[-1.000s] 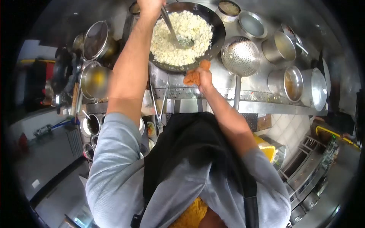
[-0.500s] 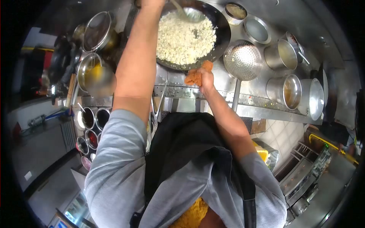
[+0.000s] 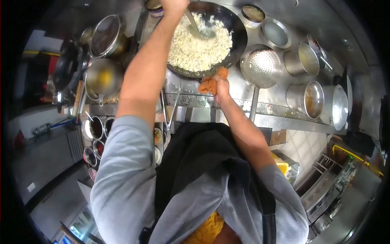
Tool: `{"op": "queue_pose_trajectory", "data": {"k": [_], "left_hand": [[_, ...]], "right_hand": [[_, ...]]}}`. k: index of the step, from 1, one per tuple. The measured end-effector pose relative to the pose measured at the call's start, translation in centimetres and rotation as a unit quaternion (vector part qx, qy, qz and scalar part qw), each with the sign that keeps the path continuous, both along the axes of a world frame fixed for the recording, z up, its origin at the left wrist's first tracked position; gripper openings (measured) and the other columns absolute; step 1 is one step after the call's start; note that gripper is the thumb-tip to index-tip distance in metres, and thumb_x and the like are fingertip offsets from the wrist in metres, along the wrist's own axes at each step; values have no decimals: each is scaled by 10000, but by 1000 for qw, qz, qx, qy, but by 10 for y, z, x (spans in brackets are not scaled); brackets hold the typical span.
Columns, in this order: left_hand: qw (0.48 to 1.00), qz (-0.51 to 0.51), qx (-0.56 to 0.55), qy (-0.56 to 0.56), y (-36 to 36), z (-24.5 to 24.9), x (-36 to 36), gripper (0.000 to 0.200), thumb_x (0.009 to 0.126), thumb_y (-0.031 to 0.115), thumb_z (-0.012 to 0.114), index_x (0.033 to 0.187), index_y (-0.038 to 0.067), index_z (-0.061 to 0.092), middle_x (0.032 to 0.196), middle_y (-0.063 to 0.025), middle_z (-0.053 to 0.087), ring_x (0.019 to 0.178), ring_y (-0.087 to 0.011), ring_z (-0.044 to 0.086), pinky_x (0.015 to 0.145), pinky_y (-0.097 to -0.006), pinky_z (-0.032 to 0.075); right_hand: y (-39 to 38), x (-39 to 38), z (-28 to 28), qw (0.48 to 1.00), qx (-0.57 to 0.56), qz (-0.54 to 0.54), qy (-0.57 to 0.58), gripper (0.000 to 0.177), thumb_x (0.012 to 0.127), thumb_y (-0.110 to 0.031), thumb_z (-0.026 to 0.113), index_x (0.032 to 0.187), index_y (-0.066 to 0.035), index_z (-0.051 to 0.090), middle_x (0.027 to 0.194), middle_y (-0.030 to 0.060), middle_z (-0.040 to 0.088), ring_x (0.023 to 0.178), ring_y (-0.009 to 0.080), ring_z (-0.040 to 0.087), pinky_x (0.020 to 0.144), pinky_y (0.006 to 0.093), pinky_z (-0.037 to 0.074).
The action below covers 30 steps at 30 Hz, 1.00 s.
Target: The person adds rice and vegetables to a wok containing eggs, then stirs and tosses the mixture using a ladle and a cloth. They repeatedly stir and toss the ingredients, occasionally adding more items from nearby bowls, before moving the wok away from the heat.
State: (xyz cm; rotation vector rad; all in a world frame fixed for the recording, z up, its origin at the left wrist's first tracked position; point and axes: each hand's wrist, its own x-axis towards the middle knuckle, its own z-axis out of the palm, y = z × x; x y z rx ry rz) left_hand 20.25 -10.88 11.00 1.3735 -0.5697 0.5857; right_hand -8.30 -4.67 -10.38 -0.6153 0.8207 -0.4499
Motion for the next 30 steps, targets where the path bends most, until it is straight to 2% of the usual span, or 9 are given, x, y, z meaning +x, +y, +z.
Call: {"op": "queue_pose_trajectory", "data": {"k": [2,8,10,16,18,20,22,28,30], "left_hand": [[935,-260,-26,240,21,37,4,303,954,215,676,719,121,510,545,8,489,387,-127,447,372,-315,347],[982,-102,-28,155,59,64,4,291,967,205,670,743,114,509,524,24,469,383,-129,449,380,-302,378],[957,-199,-120,174,42,-6,34,314,955,173,691,720,135,487,523,30,464,374,-122,443,377,-303,381],[913,-337,-115,198,35,71,-24,328,966,161,679,716,142,468,522,27,440,371,-137,428,355,-293,344],[939,-243,-46,240,33,75,-61,296,957,157,686,734,130,493,528,20,450,376,-148,433,380,-290,362],[987,26,24,-155,9,3,-46,219,937,170,705,772,115,572,541,22,476,399,-134,457,392,-305,376],[937,-247,57,239,1,9,-31,259,949,180,704,742,121,559,533,27,472,394,-120,443,381,-296,347],[944,-295,-104,106,23,83,-46,393,948,215,723,651,146,476,524,22,466,382,-109,432,380,-288,347],[995,6,98,23,0,20,-17,353,950,202,706,673,146,494,531,16,469,383,-118,432,380,-299,350]], "right_hand": [[7,-10,-6,1000,15,4,8,298,890,-57,513,1128,121,491,1000,274,682,878,407,702,806,507,601],[-3,-4,-4,1000,19,14,3,306,900,-82,520,1118,132,500,1016,290,678,889,409,702,810,512,599],[-2,-2,5,1000,17,9,11,301,899,-73,520,1115,136,501,995,286,685,894,407,703,827,508,597],[-2,-3,2,1000,8,12,-2,282,898,-62,528,1107,126,502,1009,284,682,886,401,707,817,503,605],[-1,-2,-2,1000,7,3,6,277,899,-63,529,1105,121,502,1007,284,682,884,398,707,818,505,604],[0,0,3,1000,6,-3,8,273,900,-64,529,1103,116,503,1006,283,681,882,395,708,818,507,604],[1,-2,14,1000,-3,0,-3,271,901,-62,528,1099,120,502,988,287,686,874,397,709,812,507,605],[-4,-3,-1,1000,21,17,-1,291,910,-64,520,1111,147,509,1006,299,685,879,405,706,798,505,605],[-4,-1,0,1000,24,9,0,277,909,-52,513,1103,145,519,976,281,686,859,395,705,777,496,607]]}}
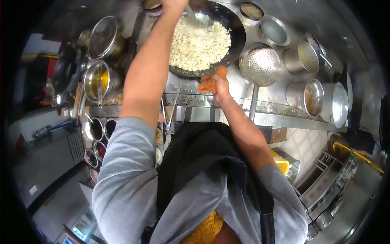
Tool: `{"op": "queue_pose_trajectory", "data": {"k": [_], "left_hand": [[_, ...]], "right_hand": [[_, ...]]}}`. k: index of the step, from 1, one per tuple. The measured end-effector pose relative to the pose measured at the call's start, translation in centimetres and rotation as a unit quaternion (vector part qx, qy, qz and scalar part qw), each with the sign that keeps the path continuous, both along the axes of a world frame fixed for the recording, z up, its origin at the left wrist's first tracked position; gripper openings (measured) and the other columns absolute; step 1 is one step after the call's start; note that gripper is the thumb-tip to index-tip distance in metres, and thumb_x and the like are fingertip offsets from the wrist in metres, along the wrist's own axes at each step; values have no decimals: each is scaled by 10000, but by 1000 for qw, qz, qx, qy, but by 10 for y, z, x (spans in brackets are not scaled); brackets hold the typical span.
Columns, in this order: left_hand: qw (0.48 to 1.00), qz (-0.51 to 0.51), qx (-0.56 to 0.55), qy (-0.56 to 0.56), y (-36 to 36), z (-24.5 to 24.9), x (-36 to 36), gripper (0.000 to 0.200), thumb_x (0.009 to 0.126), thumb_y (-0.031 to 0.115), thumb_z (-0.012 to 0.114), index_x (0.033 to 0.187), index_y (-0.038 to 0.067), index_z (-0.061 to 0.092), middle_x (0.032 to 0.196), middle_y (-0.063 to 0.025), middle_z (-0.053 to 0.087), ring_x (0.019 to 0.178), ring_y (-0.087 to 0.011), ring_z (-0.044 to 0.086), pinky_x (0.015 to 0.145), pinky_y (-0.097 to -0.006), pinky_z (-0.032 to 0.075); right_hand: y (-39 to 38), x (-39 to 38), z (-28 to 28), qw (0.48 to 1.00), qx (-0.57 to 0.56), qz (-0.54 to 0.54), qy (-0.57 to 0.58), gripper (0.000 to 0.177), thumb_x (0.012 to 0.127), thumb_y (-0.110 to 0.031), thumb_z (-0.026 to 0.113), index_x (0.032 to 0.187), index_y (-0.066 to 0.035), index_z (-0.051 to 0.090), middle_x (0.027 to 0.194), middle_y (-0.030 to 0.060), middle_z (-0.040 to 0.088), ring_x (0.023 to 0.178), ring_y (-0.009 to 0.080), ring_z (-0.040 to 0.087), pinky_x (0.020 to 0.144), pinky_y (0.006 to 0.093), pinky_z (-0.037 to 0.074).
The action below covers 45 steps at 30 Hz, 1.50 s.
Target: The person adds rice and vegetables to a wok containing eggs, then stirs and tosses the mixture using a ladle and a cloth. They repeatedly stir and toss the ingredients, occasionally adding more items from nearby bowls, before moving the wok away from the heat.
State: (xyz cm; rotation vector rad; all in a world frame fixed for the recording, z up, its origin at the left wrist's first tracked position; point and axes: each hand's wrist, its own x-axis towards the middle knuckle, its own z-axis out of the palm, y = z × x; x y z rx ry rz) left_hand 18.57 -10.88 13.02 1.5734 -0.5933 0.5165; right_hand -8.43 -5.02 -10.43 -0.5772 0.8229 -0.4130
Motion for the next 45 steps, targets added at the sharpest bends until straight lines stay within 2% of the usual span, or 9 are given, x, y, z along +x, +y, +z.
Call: {"op": "queue_pose_trajectory", "data": {"k": [2,4,12,16,25,30,37,42,45], "left_hand": [[983,10,-65,-169,-17,-38,51,320,953,198,686,690,144,514,540,12,467,397,-128,445,385,-304,352],[907,-290,-124,278,12,15,21,289,962,209,678,721,142,531,544,21,459,400,-122,437,379,-299,344],[947,-98,-155,264,49,5,14,312,949,163,695,750,154,454,500,43,400,364,-112,388,347,-314,289],[884,-270,-196,327,55,47,6,321,952,176,702,760,161,446,504,46,358,359,-119,330,365,-306,279],[953,-265,138,50,127,-27,-80,280,969,328,684,920,55,645,774,-42,642,623,-114,600,561,-286,495],[804,-362,366,299,243,-25,-91,588,961,469,646,1406,92,566,1086,-113,678,834,-189,680,670,-293,571],[533,-348,-72,768,284,-115,-167,336,1049,244,523,1369,142,509,898,-21,634,568,-54,474,431,-207,379],[739,-313,441,401,367,-55,-159,666,944,166,640,1560,164,388,774,-57,638,531,-143,547,515,-288,482],[629,-302,619,360,404,66,-146,666,928,180,657,1548,198,415,927,-153,719,651,-232,636,638,-368,538]], "right_hand": [[-6,6,4,1000,-1,-16,-5,264,907,-40,506,1095,143,530,947,263,687,839,385,704,755,487,610],[-5,-3,3,999,39,33,-13,281,918,-52,511,1108,153,534,971,263,686,871,392,702,793,494,603],[-19,-11,4,988,104,111,1,332,945,-104,504,1146,158,533,1057,280,682,960,402,701,834,505,604],[-24,-2,12,985,118,126,-10,367,947,-144,507,1175,139,556,1081,255,696,923,380,725,697,431,629],[-29,-9,1,979,51,192,41,415,943,-170,491,1237,118,542,1185,261,664,1072,383,676,940,479,571],[-33,-9,-9,980,79,181,-4,404,921,-162,515,1209,115,576,1176,264,666,1048,379,686,915,462,582],[-37,-3,-30,979,52,195,8,409,917,-174,529,1205,110,593,1118,217,695,966,349,707,794,406,599],[28,-48,73,996,79,36,27,430,978,-196,472,1259,126,511,1158,236,655,978,366,697,837,464,593],[26,-74,70,988,72,136,-5,436,985,-241,475,1252,103,495,1176,239,639,1041,364,674,874,504,573]]}}
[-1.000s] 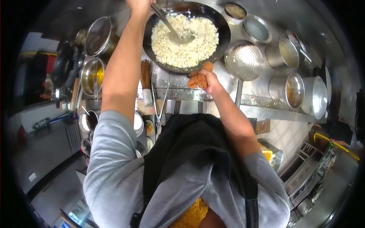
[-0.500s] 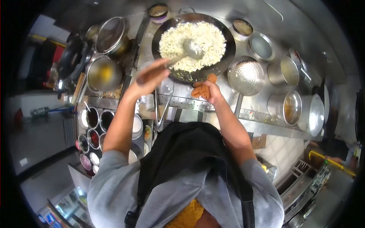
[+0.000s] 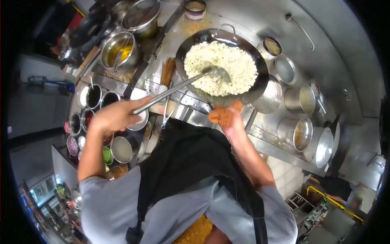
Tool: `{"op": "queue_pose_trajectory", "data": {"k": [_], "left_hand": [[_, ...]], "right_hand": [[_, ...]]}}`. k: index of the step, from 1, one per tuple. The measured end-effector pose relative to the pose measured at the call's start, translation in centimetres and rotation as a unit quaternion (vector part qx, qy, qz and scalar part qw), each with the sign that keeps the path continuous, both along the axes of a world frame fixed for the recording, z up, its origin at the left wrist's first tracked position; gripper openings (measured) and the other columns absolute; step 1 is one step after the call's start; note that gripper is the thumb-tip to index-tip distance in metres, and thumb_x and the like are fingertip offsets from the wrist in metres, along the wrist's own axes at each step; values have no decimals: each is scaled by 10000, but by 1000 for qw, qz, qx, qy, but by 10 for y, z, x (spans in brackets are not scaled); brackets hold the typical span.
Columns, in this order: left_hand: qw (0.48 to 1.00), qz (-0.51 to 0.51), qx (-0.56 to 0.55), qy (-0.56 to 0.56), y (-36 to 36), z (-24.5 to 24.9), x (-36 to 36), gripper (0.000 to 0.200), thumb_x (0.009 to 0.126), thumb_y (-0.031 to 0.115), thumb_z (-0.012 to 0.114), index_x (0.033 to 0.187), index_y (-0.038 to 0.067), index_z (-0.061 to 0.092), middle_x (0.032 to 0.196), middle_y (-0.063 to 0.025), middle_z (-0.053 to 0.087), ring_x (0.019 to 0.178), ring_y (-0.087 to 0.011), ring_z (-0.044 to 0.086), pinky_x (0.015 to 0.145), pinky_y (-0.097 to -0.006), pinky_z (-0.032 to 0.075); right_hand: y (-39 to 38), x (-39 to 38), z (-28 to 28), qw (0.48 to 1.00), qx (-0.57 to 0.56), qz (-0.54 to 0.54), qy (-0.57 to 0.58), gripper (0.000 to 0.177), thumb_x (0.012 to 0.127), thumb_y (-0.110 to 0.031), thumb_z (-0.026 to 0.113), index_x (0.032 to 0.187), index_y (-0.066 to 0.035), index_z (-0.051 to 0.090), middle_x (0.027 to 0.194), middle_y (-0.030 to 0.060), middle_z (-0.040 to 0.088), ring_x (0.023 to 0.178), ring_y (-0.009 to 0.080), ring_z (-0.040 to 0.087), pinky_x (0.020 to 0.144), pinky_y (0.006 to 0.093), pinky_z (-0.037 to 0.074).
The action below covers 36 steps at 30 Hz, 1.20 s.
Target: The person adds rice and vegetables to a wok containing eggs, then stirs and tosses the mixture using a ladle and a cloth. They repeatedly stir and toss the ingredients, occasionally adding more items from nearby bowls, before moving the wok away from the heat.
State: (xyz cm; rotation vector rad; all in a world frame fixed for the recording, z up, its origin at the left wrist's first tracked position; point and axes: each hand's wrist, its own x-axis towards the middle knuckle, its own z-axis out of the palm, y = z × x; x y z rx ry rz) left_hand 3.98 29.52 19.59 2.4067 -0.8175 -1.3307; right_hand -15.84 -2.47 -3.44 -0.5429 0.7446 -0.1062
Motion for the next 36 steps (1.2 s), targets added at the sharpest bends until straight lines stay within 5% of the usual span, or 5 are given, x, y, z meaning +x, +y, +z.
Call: {"op": "queue_pose_trajectory", "data": {"k": [5,15,21,27,36], "left_hand": [[964,1,-142,-225,-11,-162,-33,603,950,196,638,1521,242,450,865,-261,690,841,-465,672,790,-527,543],[993,-1,-44,-107,20,-53,-37,614,935,117,680,1506,234,488,1071,-261,681,986,-397,686,877,-426,514],[965,63,-100,-232,-21,-155,-78,590,931,237,702,1486,264,503,823,-264,678,800,-458,668,741,-497,538],[961,6,-216,-171,28,-63,-63,596,931,120,694,1488,221,510,962,-295,668,883,-412,695,786,-428,529],[932,-18,-176,-317,-13,-170,-81,636,950,148,670,1534,251,439,891,-195,705,697,-394,663,679,-510,522]], "right_hand": [[31,9,-28,998,-63,2,-8,492,938,-293,549,1283,57,532,1170,226,645,1026,378,674,914,514,553],[-1,42,-54,999,6,-33,-20,343,934,-202,544,1119,81,605,985,190,699,922,344,713,814,456,583],[48,-63,-58,994,-98,40,-29,449,928,-211,526,1216,129,585,1106,236,686,967,366,711,891,439,584],[-4,-5,-38,999,13,31,-15,497,970,-298,510,1227,125,550,1081,248,688,958,398,698,872,493,575],[44,-69,-77,990,66,17,-120,400,962,-175,519,1254,98,526,1194,218,656,991,365,695,839,522,598]]}}
